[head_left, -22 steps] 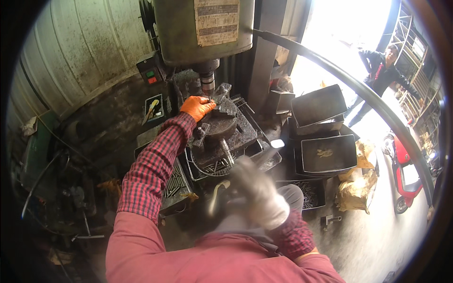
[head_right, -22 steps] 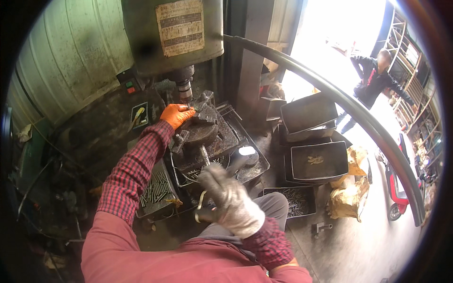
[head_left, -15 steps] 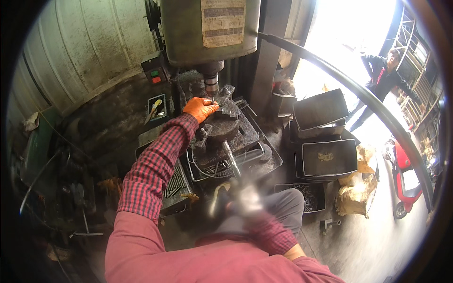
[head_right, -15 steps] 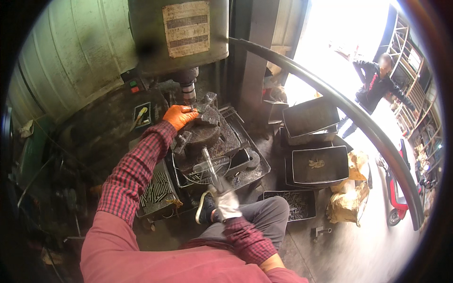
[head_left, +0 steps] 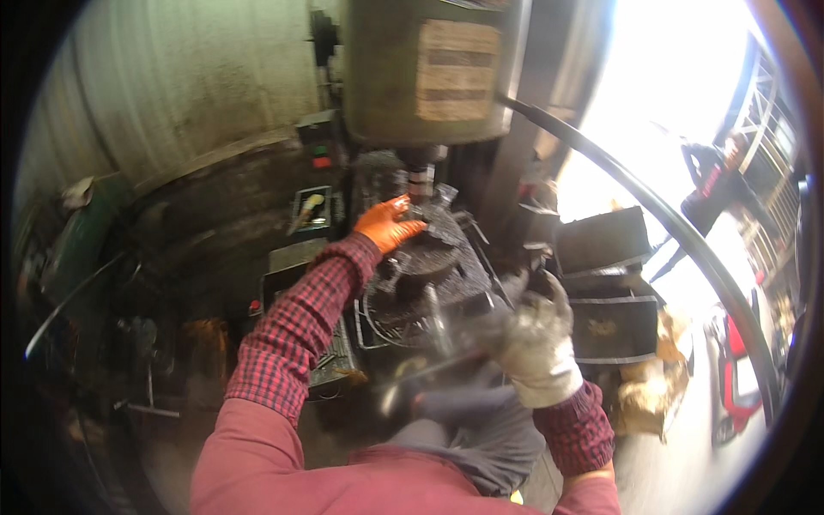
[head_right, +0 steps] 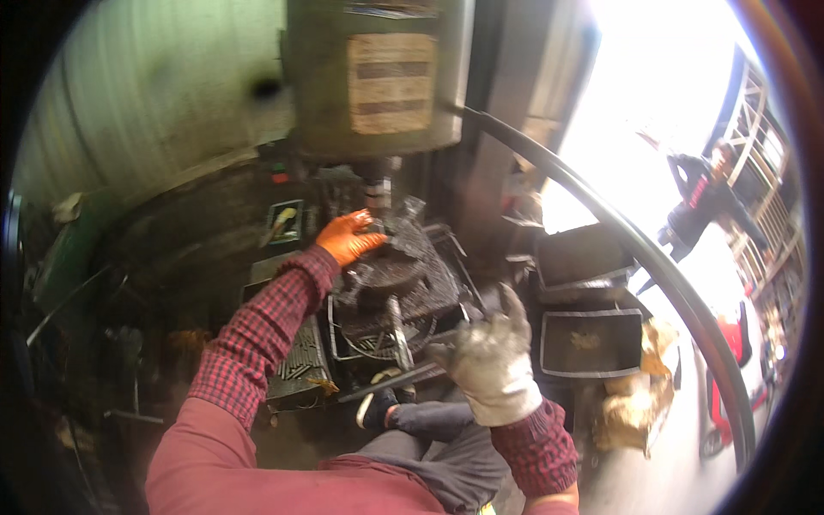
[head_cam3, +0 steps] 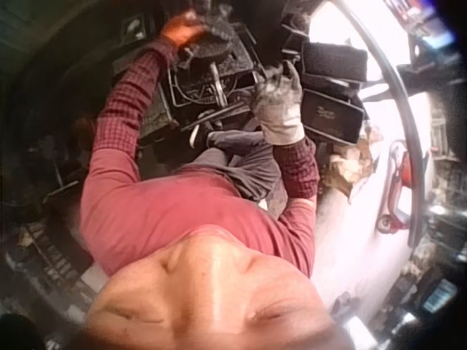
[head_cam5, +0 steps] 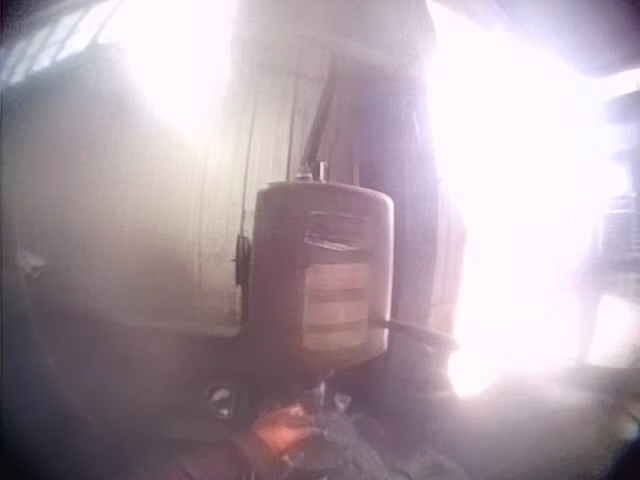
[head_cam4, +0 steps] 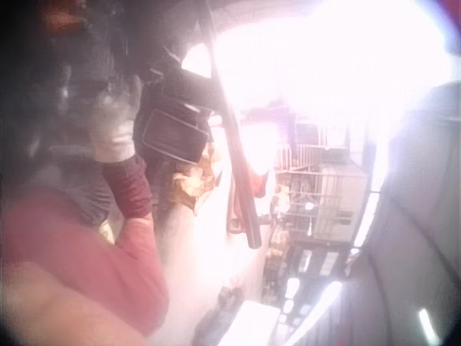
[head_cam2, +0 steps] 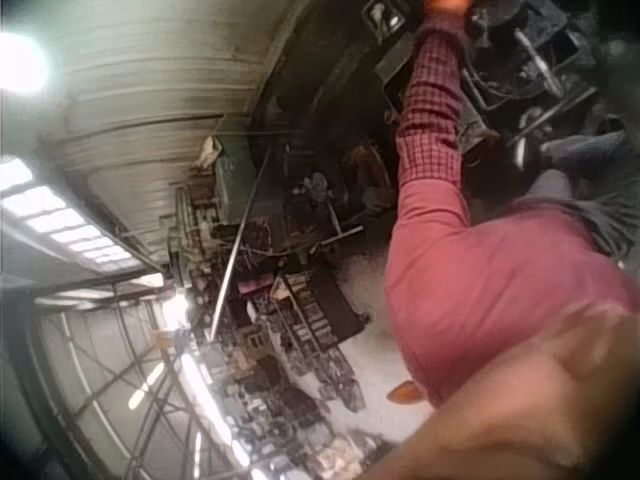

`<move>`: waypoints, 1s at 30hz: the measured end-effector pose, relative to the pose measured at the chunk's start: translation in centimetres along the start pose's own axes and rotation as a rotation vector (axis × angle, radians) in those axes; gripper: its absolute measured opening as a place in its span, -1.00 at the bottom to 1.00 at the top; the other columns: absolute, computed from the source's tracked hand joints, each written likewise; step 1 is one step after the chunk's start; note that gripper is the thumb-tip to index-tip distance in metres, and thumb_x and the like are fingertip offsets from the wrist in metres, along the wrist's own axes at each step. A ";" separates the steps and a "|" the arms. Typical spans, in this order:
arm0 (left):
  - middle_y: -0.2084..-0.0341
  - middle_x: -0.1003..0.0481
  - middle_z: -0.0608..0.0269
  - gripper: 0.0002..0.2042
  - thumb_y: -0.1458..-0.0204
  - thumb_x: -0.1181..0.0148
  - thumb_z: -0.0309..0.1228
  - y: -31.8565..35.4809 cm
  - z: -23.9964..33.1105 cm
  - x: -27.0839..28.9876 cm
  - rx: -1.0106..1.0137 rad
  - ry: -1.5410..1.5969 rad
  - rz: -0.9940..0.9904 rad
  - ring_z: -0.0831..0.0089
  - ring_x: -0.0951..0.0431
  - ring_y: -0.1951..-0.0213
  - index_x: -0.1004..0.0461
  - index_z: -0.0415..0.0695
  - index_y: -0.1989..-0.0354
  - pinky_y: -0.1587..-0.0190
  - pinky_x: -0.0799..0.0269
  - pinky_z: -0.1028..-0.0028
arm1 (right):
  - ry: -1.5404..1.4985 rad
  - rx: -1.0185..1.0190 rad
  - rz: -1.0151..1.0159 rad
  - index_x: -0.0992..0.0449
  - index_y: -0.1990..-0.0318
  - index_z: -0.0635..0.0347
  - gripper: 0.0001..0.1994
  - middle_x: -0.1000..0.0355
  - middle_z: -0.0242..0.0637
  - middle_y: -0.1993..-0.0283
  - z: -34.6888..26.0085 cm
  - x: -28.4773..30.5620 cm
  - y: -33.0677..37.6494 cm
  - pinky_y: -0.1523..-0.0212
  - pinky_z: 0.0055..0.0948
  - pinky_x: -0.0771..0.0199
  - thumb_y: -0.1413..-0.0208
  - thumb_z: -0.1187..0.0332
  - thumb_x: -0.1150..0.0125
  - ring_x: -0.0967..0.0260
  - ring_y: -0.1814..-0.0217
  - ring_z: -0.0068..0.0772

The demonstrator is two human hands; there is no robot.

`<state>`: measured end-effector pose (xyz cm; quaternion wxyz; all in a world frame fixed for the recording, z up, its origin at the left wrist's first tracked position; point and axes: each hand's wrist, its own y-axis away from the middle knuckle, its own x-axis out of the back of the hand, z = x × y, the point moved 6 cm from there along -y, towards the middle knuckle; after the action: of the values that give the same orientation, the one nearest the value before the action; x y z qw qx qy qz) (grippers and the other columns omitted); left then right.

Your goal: The person operates a drill press in a workshop, repeatedly loading small metal rods into the chuck, lowering the drill to cut them, and removing the cut pieces. The person uses a lever to control the drill and handles the metal rods with gloved hands.

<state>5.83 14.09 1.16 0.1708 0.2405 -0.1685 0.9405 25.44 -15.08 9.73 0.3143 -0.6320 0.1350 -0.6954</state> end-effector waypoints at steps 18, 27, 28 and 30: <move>-0.21 -0.52 -0.04 -0.38 -0.20 -0.36 -0.42 8.5 -5.3 20.7 0.075 0.441 0.654 0.32 -0.53 -0.21 -0.31 -0.30 -0.42 -0.27 -0.39 0.39 | -0.234 -0.314 0.271 -0.48 0.62 0.14 -0.61 -0.39 -0.19 0.50 4.0 -7.1 6.0 -0.18 0.06 -0.40 -0.12 0.13 -0.43 -0.43 0.16 0.05; -0.31 -0.44 -0.11 -0.31 -0.22 -0.28 -0.05 8.7 -15.5 16.9 0.485 -0.483 0.382 0.04 -0.42 -0.35 -0.31 -0.11 -0.46 -0.36 -0.31 0.27 | -0.216 -0.340 0.269 -0.51 0.60 0.15 -0.68 -0.45 -0.13 0.43 4.3 -7.4 6.3 -0.15 0.06 -0.40 -0.04 0.20 -0.48 -0.48 0.03 0.09; -0.28 -0.47 -0.10 -0.36 -0.24 -0.27 -0.08 8.2 -16.1 17.0 0.443 -0.463 0.403 0.06 -0.46 -0.33 -0.34 -0.13 -0.43 -0.34 -0.34 0.27 | -0.220 -0.347 0.264 -0.50 0.60 0.15 -0.67 -0.44 -0.14 0.44 4.3 -7.3 6.3 -0.16 0.06 -0.40 -0.04 0.21 -0.48 -0.47 0.06 0.09; -0.11 -0.61 -0.04 -0.54 -0.31 -0.21 -0.20 7.5 -17.1 17.6 0.432 -0.477 0.482 0.14 -0.60 -0.18 -0.49 -0.18 -0.30 -0.22 -0.43 0.31 | -0.172 -0.341 0.287 -0.48 0.61 0.15 -0.66 -0.43 -0.14 0.45 4.1 -7.0 6.1 -0.17 0.05 -0.42 -0.04 0.21 -0.48 -0.46 0.12 0.07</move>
<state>-18.45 18.48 -5.75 -0.1531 0.4361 -0.0535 0.8852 31.04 -14.64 1.28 0.3090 -0.7071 0.3117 -0.5544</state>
